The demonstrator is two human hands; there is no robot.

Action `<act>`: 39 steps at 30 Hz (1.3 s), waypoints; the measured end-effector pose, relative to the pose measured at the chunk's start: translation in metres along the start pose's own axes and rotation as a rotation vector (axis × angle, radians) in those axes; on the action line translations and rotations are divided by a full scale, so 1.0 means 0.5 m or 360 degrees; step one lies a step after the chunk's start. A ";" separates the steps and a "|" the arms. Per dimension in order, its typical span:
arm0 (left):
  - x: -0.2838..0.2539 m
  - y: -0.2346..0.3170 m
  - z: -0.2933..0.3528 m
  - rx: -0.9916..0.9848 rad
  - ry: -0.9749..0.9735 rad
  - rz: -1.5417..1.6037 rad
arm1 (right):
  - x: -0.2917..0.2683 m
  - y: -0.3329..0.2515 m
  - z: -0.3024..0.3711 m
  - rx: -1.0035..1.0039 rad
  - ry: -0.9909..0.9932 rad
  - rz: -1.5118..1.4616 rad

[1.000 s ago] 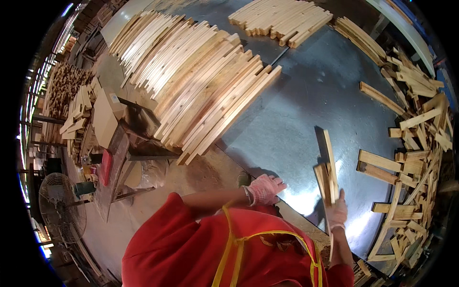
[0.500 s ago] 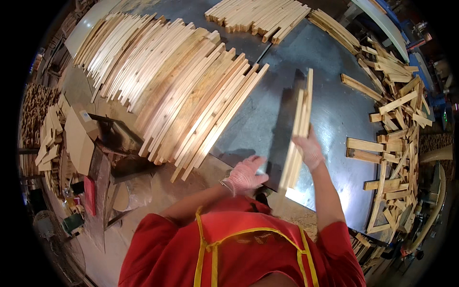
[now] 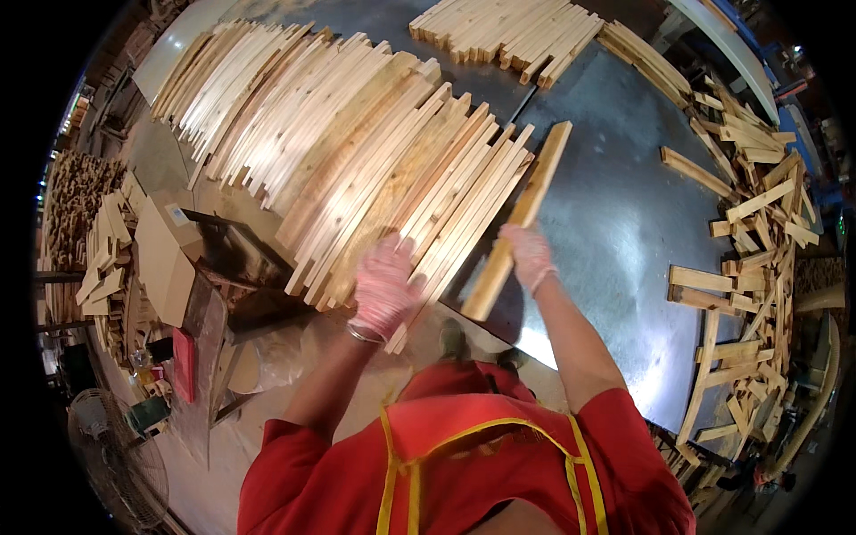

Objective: The person repeatedly picks up thin wooden planks from a large pile on a metal table and stacks them neatly on the left side. The person handles the planks one by one or in small groups, aligning them into a growing stack throughout the clip.

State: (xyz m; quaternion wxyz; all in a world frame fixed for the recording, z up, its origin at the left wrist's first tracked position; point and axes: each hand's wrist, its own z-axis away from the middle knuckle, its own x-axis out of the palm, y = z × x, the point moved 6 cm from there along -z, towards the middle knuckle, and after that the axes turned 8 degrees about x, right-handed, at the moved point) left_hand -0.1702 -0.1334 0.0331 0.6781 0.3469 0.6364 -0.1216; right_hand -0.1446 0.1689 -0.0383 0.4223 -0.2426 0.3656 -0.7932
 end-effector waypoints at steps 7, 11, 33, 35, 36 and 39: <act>0.060 0.173 0.024 0.0745 -0.0061 -0.0423 | -0.158 -0.064 0.130 0.0035 0.0414 0.1124; 0.026 0.194 0.011 0.0812 -0.0059 0.0039 | -0.117 -0.010 0.151 0.0187 0.0257 0.1882; -0.003 -0.166 -0.008 -0.0665 0.0393 0.0958 | -0.794 0.227 0.639 0.0935 0.2010 0.1006; 0.028 -0.202 -0.001 -0.0699 0.0375 0.1695 | -0.774 0.241 0.620 0.0876 0.1760 0.0916; 0.024 -0.201 -0.008 -0.0391 0.0249 0.1102 | -0.747 0.225 0.600 0.0791 0.1546 0.0897; -0.011 0.024 -0.054 -0.0932 0.0292 0.2227 | -0.650 0.220 0.587 0.0330 0.1438 0.0142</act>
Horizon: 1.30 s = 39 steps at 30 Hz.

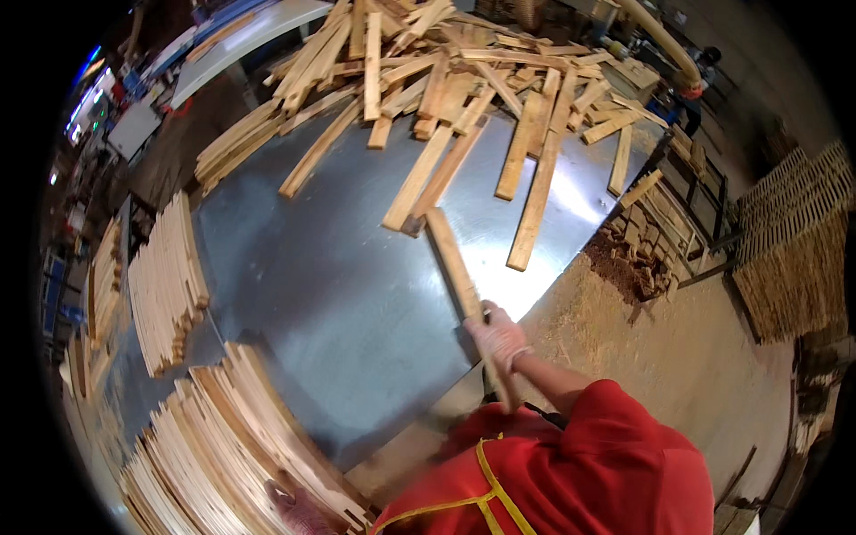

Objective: The person repeatedly picks up thin wooden planks from a large pile on a metal table and stacks them neatly on the left side. The person handles the planks one by one or in small groups, aligning them into a growing stack throughout the clip.

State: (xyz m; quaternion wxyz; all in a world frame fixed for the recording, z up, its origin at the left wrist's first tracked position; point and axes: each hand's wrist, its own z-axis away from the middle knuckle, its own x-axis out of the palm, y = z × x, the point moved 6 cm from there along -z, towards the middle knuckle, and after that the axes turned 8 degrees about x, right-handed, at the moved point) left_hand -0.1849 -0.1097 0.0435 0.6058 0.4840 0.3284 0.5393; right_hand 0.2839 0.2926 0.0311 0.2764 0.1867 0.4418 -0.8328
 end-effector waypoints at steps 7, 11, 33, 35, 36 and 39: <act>0.471 0.034 0.243 0.0474 -0.0518 -0.0640 | 0.189 -0.156 -0.047 -0.0693 -0.0861 0.0031; 0.583 -0.085 0.320 0.0607 -0.0902 -0.0549 | 0.065 -0.217 0.013 -0.0637 -0.1367 -0.0743; 1.076 -0.240 0.437 0.0801 -0.1274 -0.0943 | -0.732 0.521 -0.160 0.0382 0.1006 -0.1769; 1.189 -0.299 0.470 0.0831 -0.1422 -0.0962 | -0.780 0.560 -0.178 0.0422 0.1076 -0.1815; 1.250 -0.318 0.507 0.0886 -0.1493 -0.1036 | -0.810 0.589 -0.193 0.0474 0.1118 -0.1787; 1.403 -0.383 0.618 0.1127 -0.1632 -0.1480 | -0.902 0.646 -0.275 0.0364 0.1141 -0.1868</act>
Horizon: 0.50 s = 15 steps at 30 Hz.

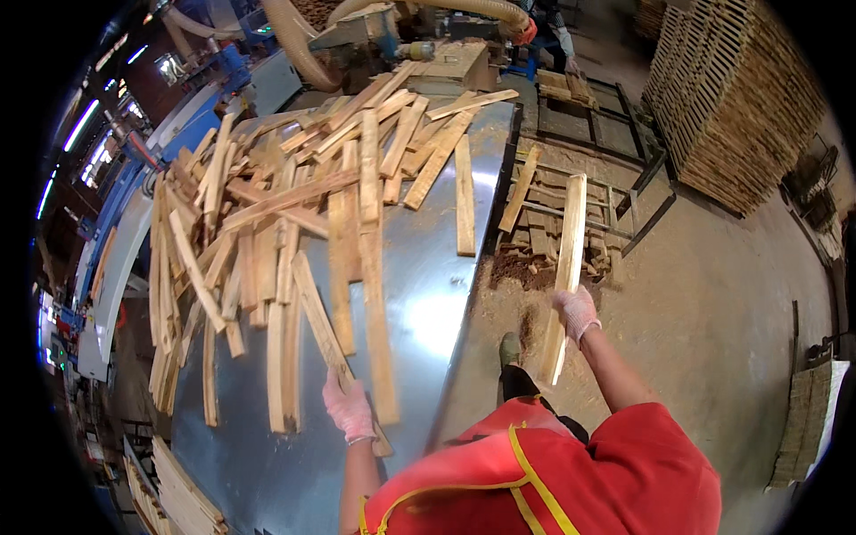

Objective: The person repeatedly picks up thin wooden planks from a large pile on a metal table and stacks them neatly on the left side. The person handles the planks one by one or in small groups, aligning them into a growing stack throughout the clip.

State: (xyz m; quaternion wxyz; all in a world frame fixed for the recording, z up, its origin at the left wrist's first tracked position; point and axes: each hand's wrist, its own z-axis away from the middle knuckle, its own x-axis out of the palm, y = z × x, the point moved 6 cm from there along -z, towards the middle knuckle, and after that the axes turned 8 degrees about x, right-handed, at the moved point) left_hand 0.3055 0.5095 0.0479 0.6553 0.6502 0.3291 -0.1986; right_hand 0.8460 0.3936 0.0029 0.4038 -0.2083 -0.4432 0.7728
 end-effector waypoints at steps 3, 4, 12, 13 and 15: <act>0.121 0.097 -0.049 -0.0030 -0.0342 -0.0560 | 0.037 -0.089 -0.157 -0.0048 -0.0061 0.0045; 0.145 0.122 -0.060 0.0008 -0.0310 -0.0647 | 0.041 -0.102 -0.237 -0.0086 -0.0130 -0.0109; 0.205 0.036 -0.065 -0.0001 -0.0290 -0.1033 | 0.198 -0.071 -0.791 0.0394 -0.0308 -0.0635; 0.203 0.039 -0.057 -0.0077 -0.0295 -0.1024 | 0.231 -0.055 -0.826 0.0490 -0.0262 -0.0618; 0.199 0.037 -0.061 -0.0047 -0.0350 -0.1064 | 0.256 -0.006 -0.915 0.0654 -0.0132 -0.0603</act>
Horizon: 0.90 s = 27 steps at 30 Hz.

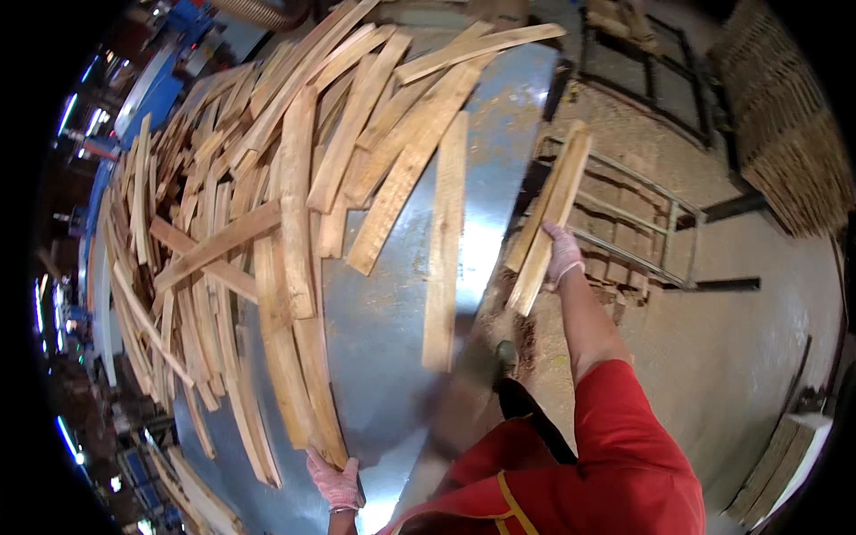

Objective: The person repeatedly picks up thin wooden planks from a large pile on a metal table and stacks them neatly on the left side. The person handles the planks one by one or in small groups, aligning them into a growing stack throughout the clip.

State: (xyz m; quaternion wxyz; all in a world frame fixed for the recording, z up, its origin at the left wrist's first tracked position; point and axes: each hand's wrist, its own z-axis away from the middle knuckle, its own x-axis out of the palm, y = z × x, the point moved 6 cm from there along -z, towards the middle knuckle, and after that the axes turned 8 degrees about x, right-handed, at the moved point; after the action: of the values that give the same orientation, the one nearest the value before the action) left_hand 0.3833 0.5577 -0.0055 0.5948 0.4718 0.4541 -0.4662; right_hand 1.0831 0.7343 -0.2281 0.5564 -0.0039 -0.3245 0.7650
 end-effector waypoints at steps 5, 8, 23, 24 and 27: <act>-0.003 0.014 -0.001 -0.0050 -0.0104 -0.0001 | 0.065 -0.013 -0.106 -0.0160 0.0060 0.0404; -0.012 0.035 0.005 -0.0126 -0.0168 -0.0044 | 0.116 -0.057 -0.044 -0.0693 0.0426 0.1155; -0.080 0.014 0.038 -0.0483 -0.0352 0.0716 | 0.001 -0.074 0.244 -0.0475 0.0080 0.1605; -0.046 -0.025 0.066 -0.0340 -0.0300 0.0977 | -0.041 -0.078 0.247 -0.0597 -0.0034 0.1461; 0.027 -0.143 0.225 0.0324 -0.0124 0.0820 | -0.114 -0.043 0.321 -0.0759 -0.0231 0.1265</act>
State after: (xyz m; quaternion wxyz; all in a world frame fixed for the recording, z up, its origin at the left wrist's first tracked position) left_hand 0.3262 0.4366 -0.0126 0.6603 0.6107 0.2468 -0.3607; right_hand 1.0638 0.6104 -0.1107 0.1796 -0.2021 -0.5027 0.8211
